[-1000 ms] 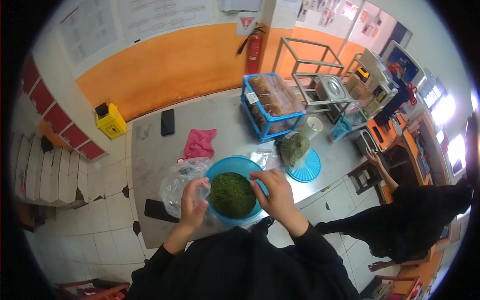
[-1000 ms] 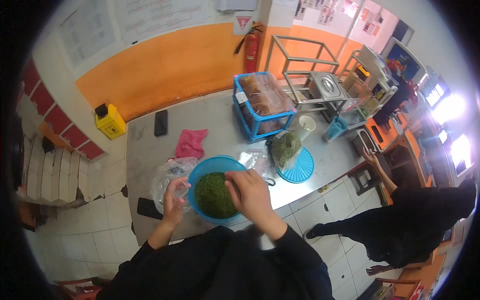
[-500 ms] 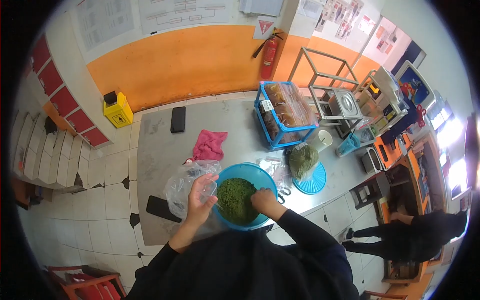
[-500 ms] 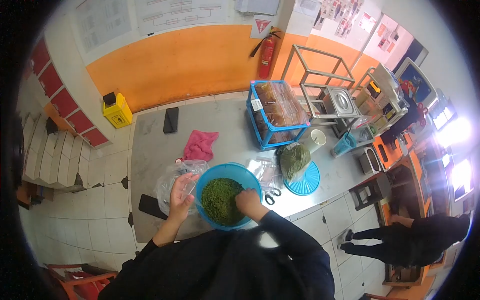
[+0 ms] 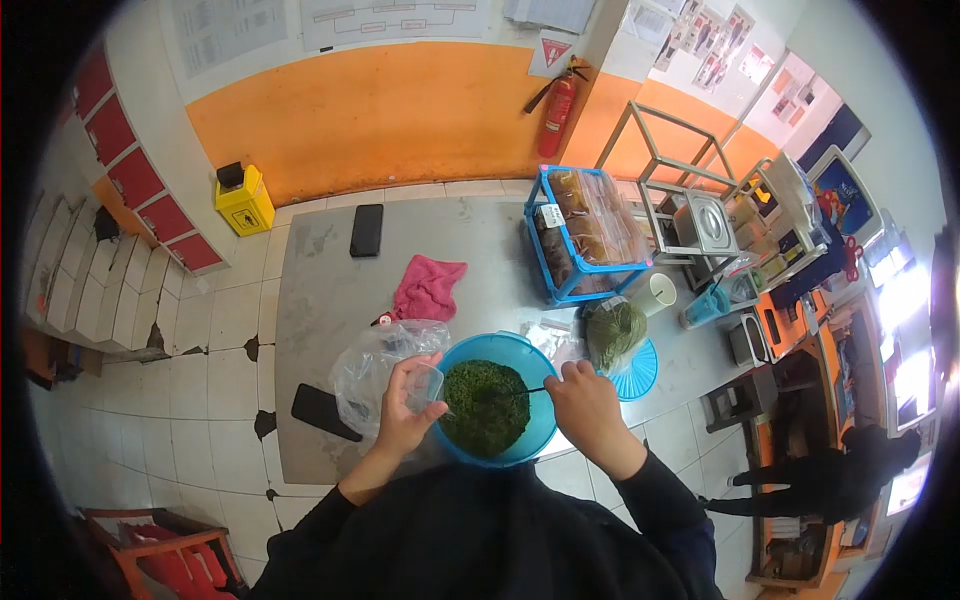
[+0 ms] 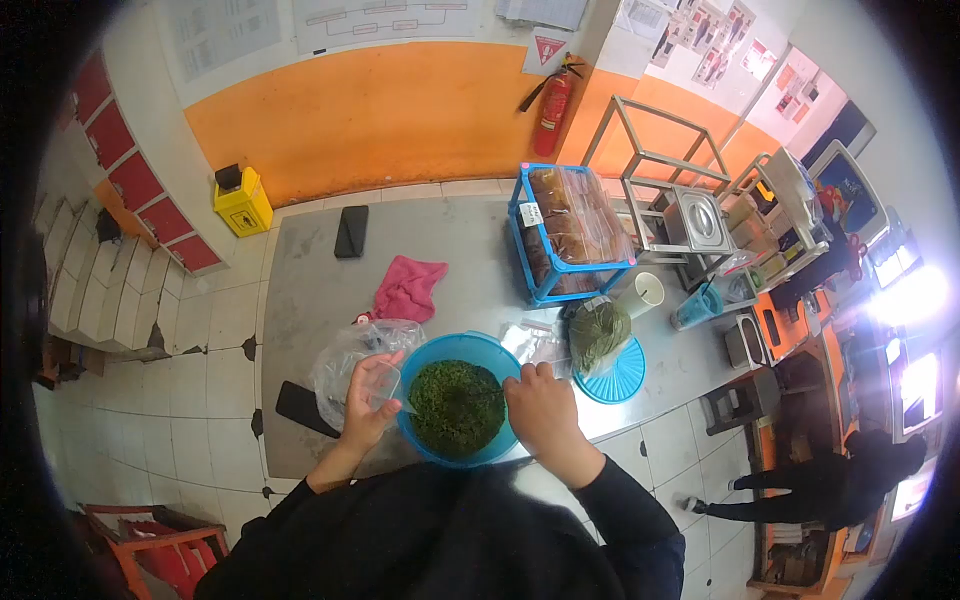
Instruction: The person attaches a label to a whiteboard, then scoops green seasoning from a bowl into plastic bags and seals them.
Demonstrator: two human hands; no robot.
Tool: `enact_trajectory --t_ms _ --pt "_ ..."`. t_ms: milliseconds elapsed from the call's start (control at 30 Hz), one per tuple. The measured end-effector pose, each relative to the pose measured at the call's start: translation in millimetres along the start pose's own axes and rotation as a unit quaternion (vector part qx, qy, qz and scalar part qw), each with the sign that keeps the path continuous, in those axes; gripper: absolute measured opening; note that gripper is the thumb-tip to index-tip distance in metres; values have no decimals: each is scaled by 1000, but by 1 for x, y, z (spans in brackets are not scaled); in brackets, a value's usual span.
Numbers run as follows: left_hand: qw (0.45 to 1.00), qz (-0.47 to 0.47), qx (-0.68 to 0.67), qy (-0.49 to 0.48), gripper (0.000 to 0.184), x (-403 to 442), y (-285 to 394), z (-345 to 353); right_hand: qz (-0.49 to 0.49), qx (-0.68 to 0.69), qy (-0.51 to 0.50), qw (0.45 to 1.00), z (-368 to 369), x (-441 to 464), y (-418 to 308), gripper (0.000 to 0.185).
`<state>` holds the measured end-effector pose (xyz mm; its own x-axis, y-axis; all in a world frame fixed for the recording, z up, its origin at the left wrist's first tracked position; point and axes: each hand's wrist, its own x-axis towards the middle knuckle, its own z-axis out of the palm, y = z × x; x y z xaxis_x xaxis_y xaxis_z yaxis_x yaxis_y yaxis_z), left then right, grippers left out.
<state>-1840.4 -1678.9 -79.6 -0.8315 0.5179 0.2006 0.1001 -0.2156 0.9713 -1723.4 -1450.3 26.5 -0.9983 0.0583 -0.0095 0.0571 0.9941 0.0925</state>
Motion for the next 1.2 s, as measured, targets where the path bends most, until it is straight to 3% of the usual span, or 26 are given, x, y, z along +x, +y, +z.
enact_trajectory --t_ms 100,200,300,467,567,800,1200 --pt "1000 -3 -3 -11 78 1 -2 -1 18 8 12 1000 -9 1 -13 11" --pt "1000 4 10 -3 77 -2 -3 1 -45 -4 32 998 13 5 -27 13" --pt "999 24 45 16 72 -4 1 2 -47 4 33 998 21 -8 -20 14" --pt "994 21 105 -7 66 -9 1 -4 30 -2 4 1000 15 -9 -8 10" --pt "977 95 187 -31 66 -5 8 0 -20 -77 57 995 53 2 -9 9" --pt "967 136 214 -28 64 -1 25 -1 -87 -4 -14 996 61 3 -21 16" --pt "967 125 222 -15 67 -2 33 -6 29 145 -9 989 54 -17 -5 29"
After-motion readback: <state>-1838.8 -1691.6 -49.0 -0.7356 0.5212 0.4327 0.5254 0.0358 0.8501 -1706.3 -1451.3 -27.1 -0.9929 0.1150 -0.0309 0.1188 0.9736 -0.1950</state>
